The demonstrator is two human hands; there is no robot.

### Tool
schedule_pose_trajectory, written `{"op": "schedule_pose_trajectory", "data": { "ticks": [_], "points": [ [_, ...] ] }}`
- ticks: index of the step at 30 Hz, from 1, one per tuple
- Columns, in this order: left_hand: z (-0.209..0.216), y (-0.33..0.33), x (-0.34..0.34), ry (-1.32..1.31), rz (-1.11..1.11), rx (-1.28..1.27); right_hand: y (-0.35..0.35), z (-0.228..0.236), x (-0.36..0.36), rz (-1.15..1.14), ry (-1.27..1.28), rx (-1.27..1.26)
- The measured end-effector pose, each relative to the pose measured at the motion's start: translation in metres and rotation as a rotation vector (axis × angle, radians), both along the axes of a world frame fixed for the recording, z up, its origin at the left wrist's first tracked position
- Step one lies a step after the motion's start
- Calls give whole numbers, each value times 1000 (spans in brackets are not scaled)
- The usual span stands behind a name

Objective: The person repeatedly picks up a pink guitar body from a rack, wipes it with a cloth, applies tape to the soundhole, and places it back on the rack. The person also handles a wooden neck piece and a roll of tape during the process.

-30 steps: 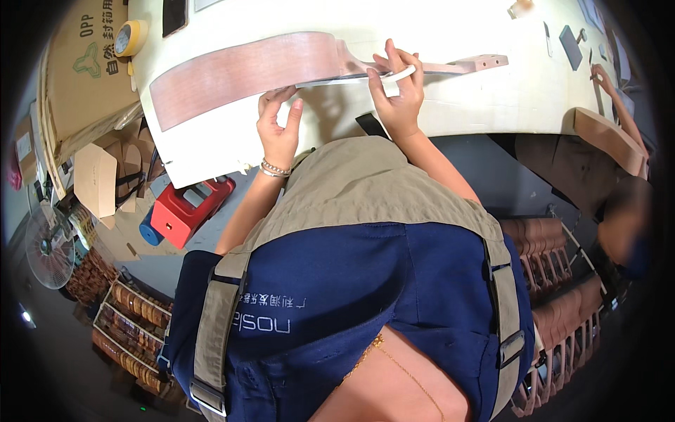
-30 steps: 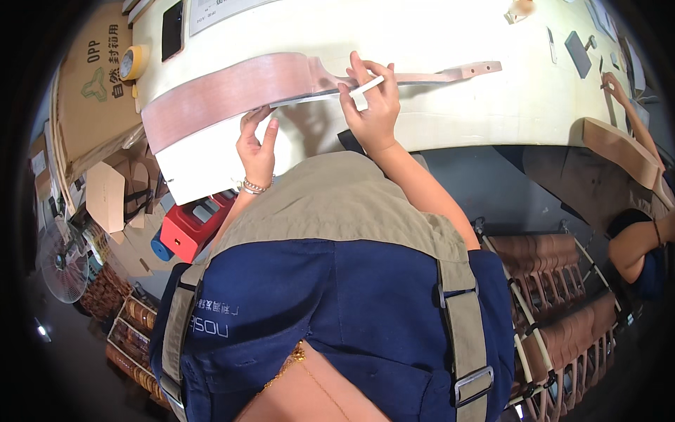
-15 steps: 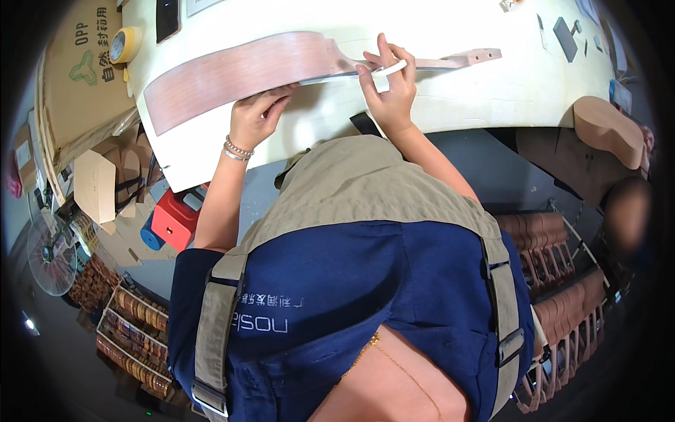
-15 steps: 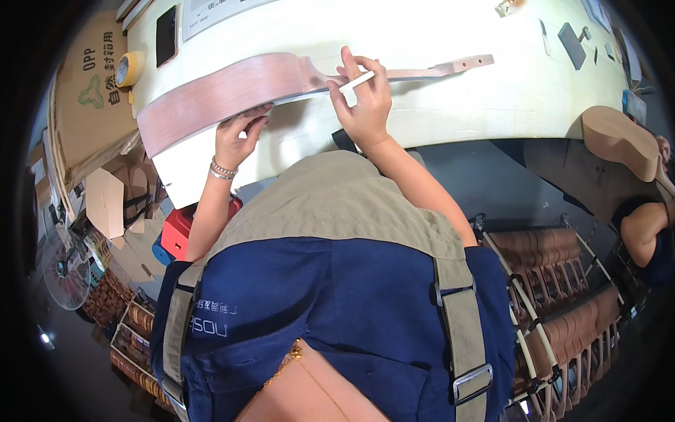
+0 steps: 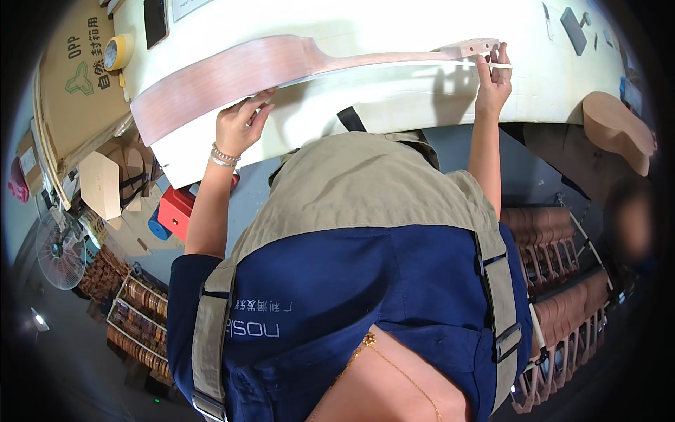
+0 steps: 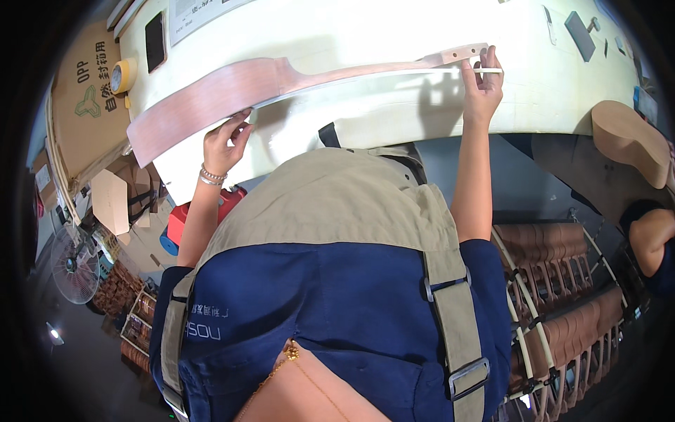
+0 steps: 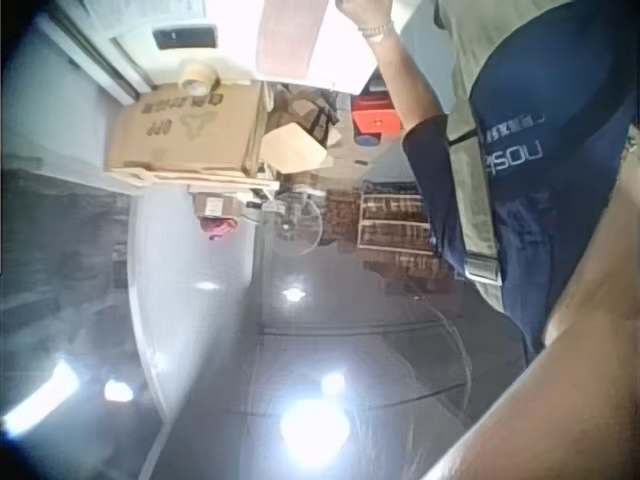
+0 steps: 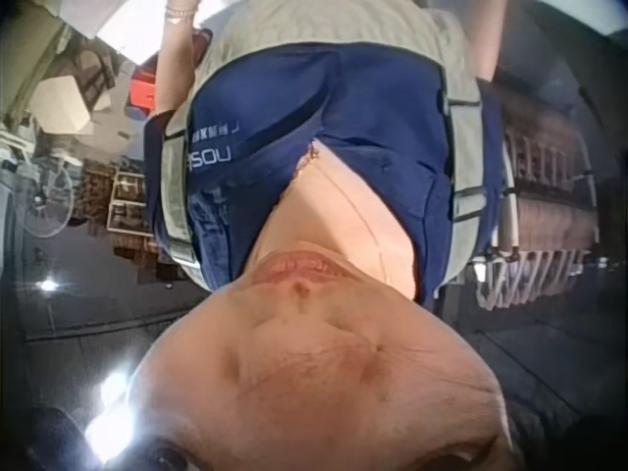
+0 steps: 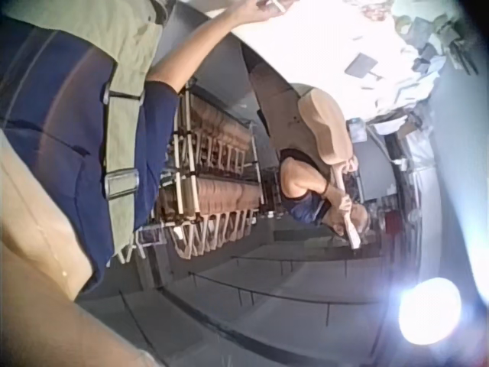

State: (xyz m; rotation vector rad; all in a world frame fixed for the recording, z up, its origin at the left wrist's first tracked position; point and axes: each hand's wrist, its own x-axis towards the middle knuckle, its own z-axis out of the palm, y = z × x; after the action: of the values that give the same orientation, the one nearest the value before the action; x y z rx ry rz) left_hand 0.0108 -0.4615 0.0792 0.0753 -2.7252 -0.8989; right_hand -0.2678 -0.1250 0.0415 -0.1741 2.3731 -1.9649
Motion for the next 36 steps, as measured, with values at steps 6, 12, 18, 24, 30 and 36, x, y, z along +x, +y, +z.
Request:
{"op": "schedule_pose_trajectory", "data": {
  "ticks": [6,12,18,24,30,36],
  "points": [
    [3,18,-14,-23,-27,-136,4,-19,-2,-9,5,-96],
    [9,39,-33,-113,-81,-254,4,-20,-3,-1,-2,-151],
    [0,48,-36,-64,-87,-264,4,-22,-2,2,24,-121],
    [9,58,-49,-135,-130,-271,0,-21,-3,0,55,-114],
    [21,81,-77,-232,-217,-303,1,-19,-4,-14,29,-90],
    [16,114,-114,-287,-277,-278,0,-21,-4,-20,43,-68]
  ]
}}
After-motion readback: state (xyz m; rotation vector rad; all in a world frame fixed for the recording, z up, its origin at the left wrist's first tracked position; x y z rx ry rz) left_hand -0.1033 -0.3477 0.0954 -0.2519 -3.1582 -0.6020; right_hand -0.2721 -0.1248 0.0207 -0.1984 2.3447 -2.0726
